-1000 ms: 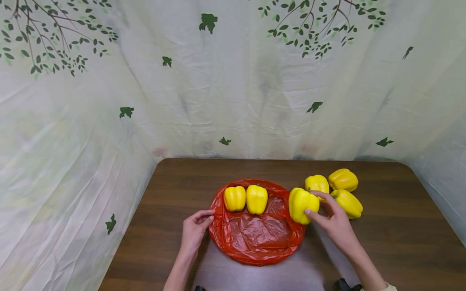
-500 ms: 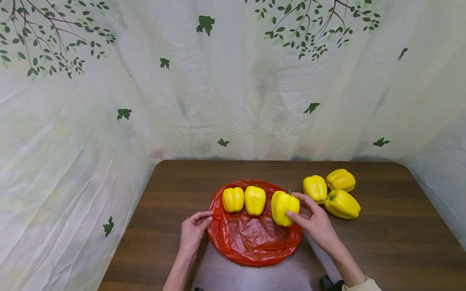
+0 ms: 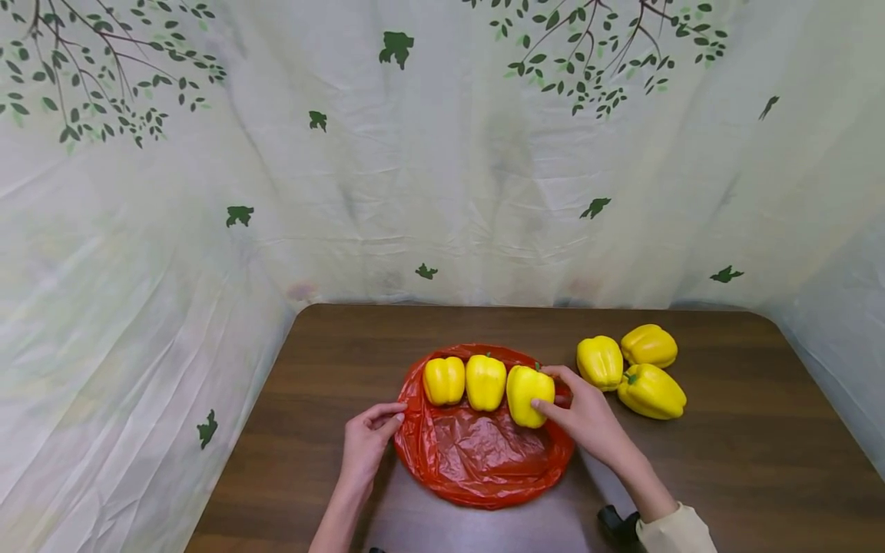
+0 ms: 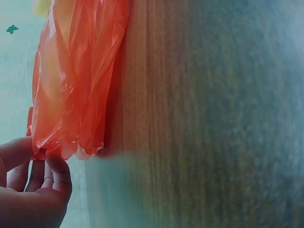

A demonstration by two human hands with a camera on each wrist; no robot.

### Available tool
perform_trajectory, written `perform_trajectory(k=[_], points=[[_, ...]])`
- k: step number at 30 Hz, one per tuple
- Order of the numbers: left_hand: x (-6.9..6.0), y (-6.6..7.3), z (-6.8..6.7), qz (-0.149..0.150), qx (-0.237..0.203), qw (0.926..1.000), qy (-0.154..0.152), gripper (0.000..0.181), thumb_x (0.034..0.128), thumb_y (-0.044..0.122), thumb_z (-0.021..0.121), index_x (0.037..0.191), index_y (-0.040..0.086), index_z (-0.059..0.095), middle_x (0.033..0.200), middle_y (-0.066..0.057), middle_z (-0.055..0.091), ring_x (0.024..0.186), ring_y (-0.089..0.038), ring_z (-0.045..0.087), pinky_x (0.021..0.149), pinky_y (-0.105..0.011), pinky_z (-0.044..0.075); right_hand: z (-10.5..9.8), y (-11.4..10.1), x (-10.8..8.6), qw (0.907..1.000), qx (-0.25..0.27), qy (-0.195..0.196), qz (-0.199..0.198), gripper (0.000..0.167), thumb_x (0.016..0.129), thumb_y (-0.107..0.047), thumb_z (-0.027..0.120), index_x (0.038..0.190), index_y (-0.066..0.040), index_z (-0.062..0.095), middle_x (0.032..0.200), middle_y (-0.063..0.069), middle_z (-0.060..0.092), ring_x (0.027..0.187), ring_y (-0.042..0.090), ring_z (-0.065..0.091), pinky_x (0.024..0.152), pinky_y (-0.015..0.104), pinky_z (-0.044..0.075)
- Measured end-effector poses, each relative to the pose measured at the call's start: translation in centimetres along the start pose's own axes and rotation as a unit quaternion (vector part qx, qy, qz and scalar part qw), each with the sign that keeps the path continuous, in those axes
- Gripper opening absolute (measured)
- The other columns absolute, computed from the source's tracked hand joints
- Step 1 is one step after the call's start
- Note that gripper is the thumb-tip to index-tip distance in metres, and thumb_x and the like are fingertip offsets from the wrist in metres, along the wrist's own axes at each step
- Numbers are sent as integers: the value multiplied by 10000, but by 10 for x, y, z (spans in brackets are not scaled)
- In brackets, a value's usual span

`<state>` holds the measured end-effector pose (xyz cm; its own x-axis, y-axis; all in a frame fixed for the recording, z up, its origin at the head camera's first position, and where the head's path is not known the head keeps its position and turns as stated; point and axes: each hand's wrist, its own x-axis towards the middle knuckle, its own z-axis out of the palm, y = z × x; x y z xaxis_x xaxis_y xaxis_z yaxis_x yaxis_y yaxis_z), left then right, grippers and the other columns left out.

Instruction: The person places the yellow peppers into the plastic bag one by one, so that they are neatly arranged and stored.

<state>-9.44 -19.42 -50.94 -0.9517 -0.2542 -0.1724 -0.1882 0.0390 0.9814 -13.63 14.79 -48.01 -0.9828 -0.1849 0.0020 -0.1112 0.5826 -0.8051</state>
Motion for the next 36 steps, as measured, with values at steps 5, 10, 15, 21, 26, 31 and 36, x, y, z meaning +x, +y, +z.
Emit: perform_trajectory(k=[5,10,15,21,26,31,36], points=[[0,-1,0,-43,43,10000,-53,182,914,28,674,1084,-11,727,1006,-132,700,760,-180,629,666,-258,545,0,1,5,9996,-188,-154,159,546,852,-369,765,1298,-134,555,1172,92,627,910,230,587,747,369,569],[0,-1,-1,-34,51,10000,-14,177,905,27,685,1073,-2,733,1005,-136,698,764,-184,630,672,-254,545,1,1,10,9986,-271,-347,303,539,853,-349,768,1295,-118,564,1108,84,635,831,200,584,694,326,558],[1,-5,0,30,57,10000,26,159,890,-1,689,1040,-10,739,980,-141,700,747,-171,624,657,-239,536,3,2,13,9979,-556,-298,134,548,862,-338,760,1311,-84,574,1175,91,622,860,205,576,727,351,540],[2,-6,0,60,84,9999,53,159,892,-17,675,1038,-12,737,965,-144,704,750,-174,632,658,-242,539,7,4,17,9975,-690,33,-124,503,860,-264,772,1290,-90,577,1235,106,602,930,245,571,792,419,538],[3,-5,0,49,62,9999,71,159,891,-13,679,1040,-16,735,968,-149,704,760,-183,636,665,-243,540,13,3,19,9972,-703,258,-73,448,856,-204,776,1249,-137,571,1163,79,611,858,252,551,718,363,524],[2,-5,0,37,60,10000,61,161,890,-6,687,1043,-13,736,981,-146,699,768,-182,632,667,-240,538,15,5,19,9975,-655,227,-150,453,844,-164,784,1250,-127,587,1249,102,586,999,290,561,828,443,530],[1,-3,-1,-18,50,9999,94,174,899,18,689,1065,-7,733,991,-141,699,756,-177,623,660,-241,535,14,7,19,9982,-583,53,-118,549,800,-153,817,1289,-125,568,1296,112,560,1083,300,540,902,496,500]])
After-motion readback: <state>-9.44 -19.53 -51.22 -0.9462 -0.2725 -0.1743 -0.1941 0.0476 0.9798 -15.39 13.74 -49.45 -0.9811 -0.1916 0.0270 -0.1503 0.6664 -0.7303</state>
